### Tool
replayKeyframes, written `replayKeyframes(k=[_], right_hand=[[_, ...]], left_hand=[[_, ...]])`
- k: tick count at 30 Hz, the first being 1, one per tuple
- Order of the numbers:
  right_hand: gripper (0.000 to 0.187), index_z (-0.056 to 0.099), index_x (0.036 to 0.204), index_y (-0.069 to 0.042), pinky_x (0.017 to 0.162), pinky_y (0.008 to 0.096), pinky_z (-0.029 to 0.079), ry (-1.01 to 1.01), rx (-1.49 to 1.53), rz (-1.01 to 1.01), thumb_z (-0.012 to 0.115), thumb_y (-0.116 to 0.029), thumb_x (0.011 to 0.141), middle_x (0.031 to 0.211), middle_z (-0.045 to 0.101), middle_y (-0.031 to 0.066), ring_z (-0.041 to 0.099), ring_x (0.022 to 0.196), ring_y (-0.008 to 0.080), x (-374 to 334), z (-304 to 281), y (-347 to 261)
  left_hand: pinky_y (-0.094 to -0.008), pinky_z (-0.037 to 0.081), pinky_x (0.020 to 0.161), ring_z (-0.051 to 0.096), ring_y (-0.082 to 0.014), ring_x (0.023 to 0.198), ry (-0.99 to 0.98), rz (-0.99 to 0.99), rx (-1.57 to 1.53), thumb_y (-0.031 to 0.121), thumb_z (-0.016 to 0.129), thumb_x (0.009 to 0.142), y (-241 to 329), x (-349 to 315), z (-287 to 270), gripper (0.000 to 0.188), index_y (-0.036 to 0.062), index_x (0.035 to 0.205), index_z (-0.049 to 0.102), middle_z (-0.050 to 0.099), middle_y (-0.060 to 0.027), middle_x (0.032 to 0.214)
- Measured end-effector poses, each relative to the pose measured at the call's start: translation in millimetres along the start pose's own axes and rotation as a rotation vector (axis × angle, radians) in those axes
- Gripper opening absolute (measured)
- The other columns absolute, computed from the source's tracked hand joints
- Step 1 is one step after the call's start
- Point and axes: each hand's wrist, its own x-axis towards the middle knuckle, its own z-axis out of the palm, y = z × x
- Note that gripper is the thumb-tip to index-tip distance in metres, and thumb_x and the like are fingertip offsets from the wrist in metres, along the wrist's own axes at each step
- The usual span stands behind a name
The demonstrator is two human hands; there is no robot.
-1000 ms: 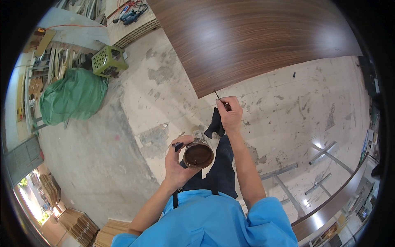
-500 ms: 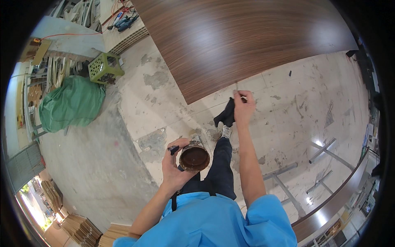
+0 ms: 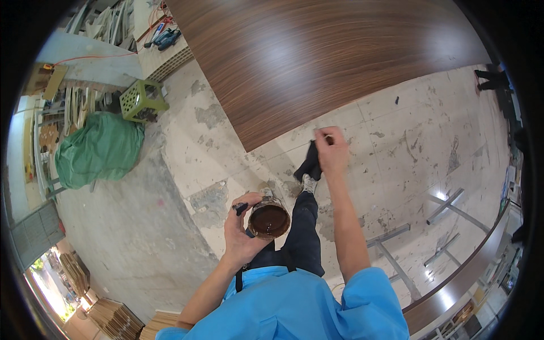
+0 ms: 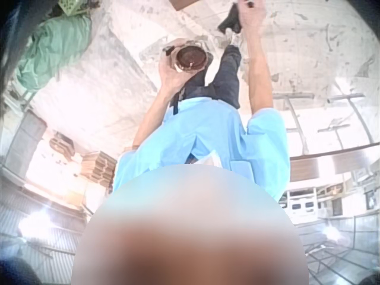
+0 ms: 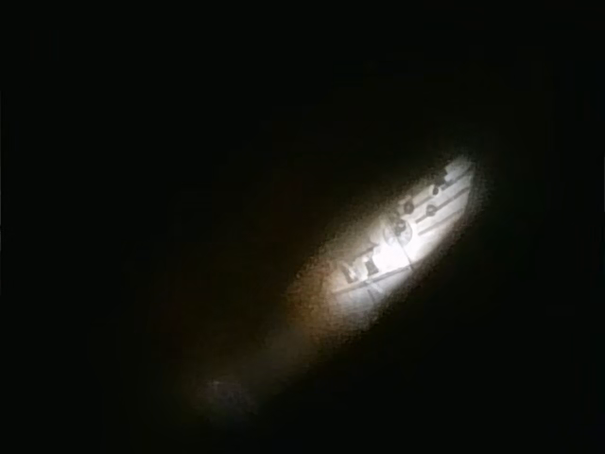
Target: The person mixes a brown liquid in a small container using a stick, then pours more liquid from a yellow bottle into the same container. They stir again and wipe the edge of a wooden tabletop with a black cloth while holding the container.
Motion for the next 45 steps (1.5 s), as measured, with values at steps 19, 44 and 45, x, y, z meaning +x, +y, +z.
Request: replayKeyframes(k=[19, 44, 45], right_hand=[[0.01, 0.074, 0.097, -0.001, 0.066, 0.0285, 0.049, 0.181, 0.056, -0.062, 0.081, -0.008, 0.093, 0.085, 0.07, 0.0057, 0.059, 0.071, 0.0119, 49, -37, 9], [0.01, 0.075, 0.099, -0.001, 0.069, 0.0306, 0.051, -0.159, 0.031, -0.293, 0.079, -0.009, 0.094, 0.089, 0.071, 0.008, 0.062, 0.072, 0.0159, 87, -83, 19], [0.01, 0.076, 0.1, -0.001, 0.07, 0.0309, 0.052, -0.256, -0.015, -0.15, 0.079, -0.009, 0.095, 0.091, 0.072, 0.0081, 0.064, 0.075, 0.0161, 91, -86, 19]], left_hand=[[-0.0437, 0.055, 0.111, 0.06, -0.0275, 0.13, -0.03, 0.01, 0.017, 0.002, 0.102, 0.068, 4, 19, 27, 0.089, 0.0042, 0.141, 0.051, 0.052, -0.0182, 0.145], [-0.043, 0.056, 0.111, 0.06, -0.0274, 0.131, -0.009, -0.022, -0.049, -0.001, 0.1, 0.069, 28, 45, 100, 0.089, 0.0052, 0.142, 0.05, 0.05, -0.0179, 0.146], [-0.0431, 0.056, 0.111, 0.06, -0.0274, 0.131, -0.007, -0.049, -0.069, -0.001, 0.1, 0.069, 29, 45, 103, 0.089, 0.0052, 0.142, 0.05, 0.05, -0.018, 0.147]])
